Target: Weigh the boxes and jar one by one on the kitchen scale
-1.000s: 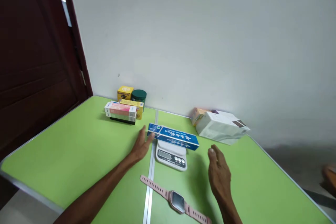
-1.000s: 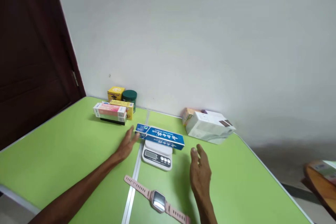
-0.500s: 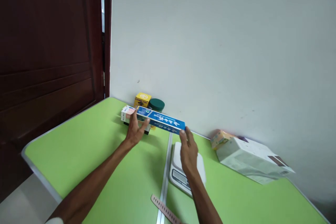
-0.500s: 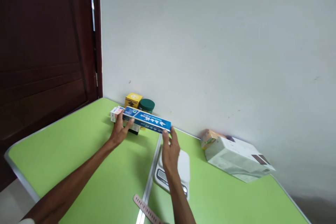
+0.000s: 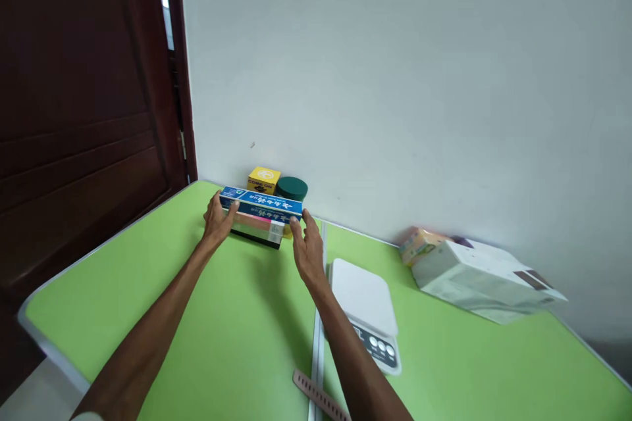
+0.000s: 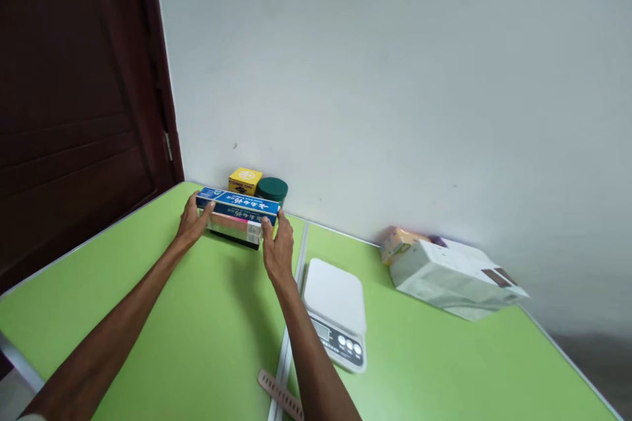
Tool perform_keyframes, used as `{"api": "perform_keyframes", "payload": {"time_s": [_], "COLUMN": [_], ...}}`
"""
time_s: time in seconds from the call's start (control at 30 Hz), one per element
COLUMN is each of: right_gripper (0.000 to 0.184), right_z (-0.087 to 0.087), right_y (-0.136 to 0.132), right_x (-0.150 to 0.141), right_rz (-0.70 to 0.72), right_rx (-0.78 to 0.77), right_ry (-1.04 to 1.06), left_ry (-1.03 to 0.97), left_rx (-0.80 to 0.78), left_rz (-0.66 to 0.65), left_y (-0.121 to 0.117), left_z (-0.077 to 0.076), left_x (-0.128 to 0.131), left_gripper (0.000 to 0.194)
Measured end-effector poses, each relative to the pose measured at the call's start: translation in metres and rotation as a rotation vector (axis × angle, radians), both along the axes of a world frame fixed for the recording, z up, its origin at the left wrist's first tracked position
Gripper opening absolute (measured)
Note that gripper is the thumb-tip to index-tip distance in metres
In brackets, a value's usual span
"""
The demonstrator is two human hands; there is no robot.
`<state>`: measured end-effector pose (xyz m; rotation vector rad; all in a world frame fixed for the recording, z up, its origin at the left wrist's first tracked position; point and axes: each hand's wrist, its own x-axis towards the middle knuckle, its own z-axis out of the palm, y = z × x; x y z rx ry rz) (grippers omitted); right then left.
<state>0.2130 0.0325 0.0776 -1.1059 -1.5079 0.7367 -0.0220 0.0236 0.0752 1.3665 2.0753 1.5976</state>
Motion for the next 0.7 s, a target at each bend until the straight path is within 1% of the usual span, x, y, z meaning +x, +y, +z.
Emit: {"api": "perform_keyframes", "payload": {"time_s": [0.07, 0.13, 0.17, 0.2, 0.23, 0.3, 0.33, 0.37, 0.43, 0.5, 0.53, 0.6, 0.7], "right_gripper": [0.082, 0.076, 0.072, 0.067, 0.064, 0.062, 0.063, 0.065, 0.073, 0.083, 0.087, 0.093, 0.095], "right_z": [0.003, 0.004, 0.003, 0.001, -0.003, -0.017, -0.026, -0.037, -0.058, -0.077, -0.083, -0.090, -0.089], "right_y": [-0.006, -0.014, -0.018, -0.023, -0.028, -0.039, -0.044, -0.050, -0.059, -0.061, -0.059, -0.048, -0.020], "right_x": [0.011, 0.033, 0.048, 0.066, 0.089, 0.142, 0.172, 0.203, 0.262, 0.310, 0.329, 0.356, 0.376], "right_rz": [0.000, -0.026, -0.056, -0.100, -0.160, -0.323, -0.420, -0.522, -0.720, -0.868, -0.909, -0.935, -0.896], "right_rx": [-0.006, 0.023, 0.051, 0.081, 0.105, 0.122, 0.113, 0.094, 0.037, -0.031, -0.055, -0.073, -0.051], "right_ry": [0.011, 0.012, 0.006, 0.001, 0.001, 0.013, 0.021, 0.029, 0.032, 0.071, 0.099, 0.161, 0.221], "left_ry": [0.034, 0.129, 0.191, 0.252, 0.305, 0.366, 0.370, 0.356, 0.291, 0.200, 0.153, 0.058, -0.072], "left_rx": [0.025, 0.125, 0.190, 0.253, 0.303, 0.347, 0.339, 0.311, 0.205, 0.065, -0.011, -0.156, -0.305], "left_rz": [0.052, 0.107, 0.102, 0.063, -0.006, -0.197, -0.298, -0.396, -0.573, -0.723, -0.787, -0.888, -0.964], "left_y": [-0.006, -0.016, -0.021, -0.026, -0.031, -0.038, -0.040, -0.041, -0.039, -0.031, -0.025, -0.009, 0.019], "left_z": [0.007, 0.014, 0.016, 0.017, 0.016, 0.010, 0.005, 0.000, -0.011, -0.021, -0.024, -0.028, -0.031], "left_x": [0.009, 0.028, 0.041, 0.057, 0.075, 0.117, 0.140, 0.163, 0.210, 0.255, 0.278, 0.322, 0.384], "left_gripper": [0.078, 0.086, 0.088, 0.088, 0.087, 0.082, 0.080, 0.078, 0.077, 0.079, 0.083, 0.092, 0.105]}}
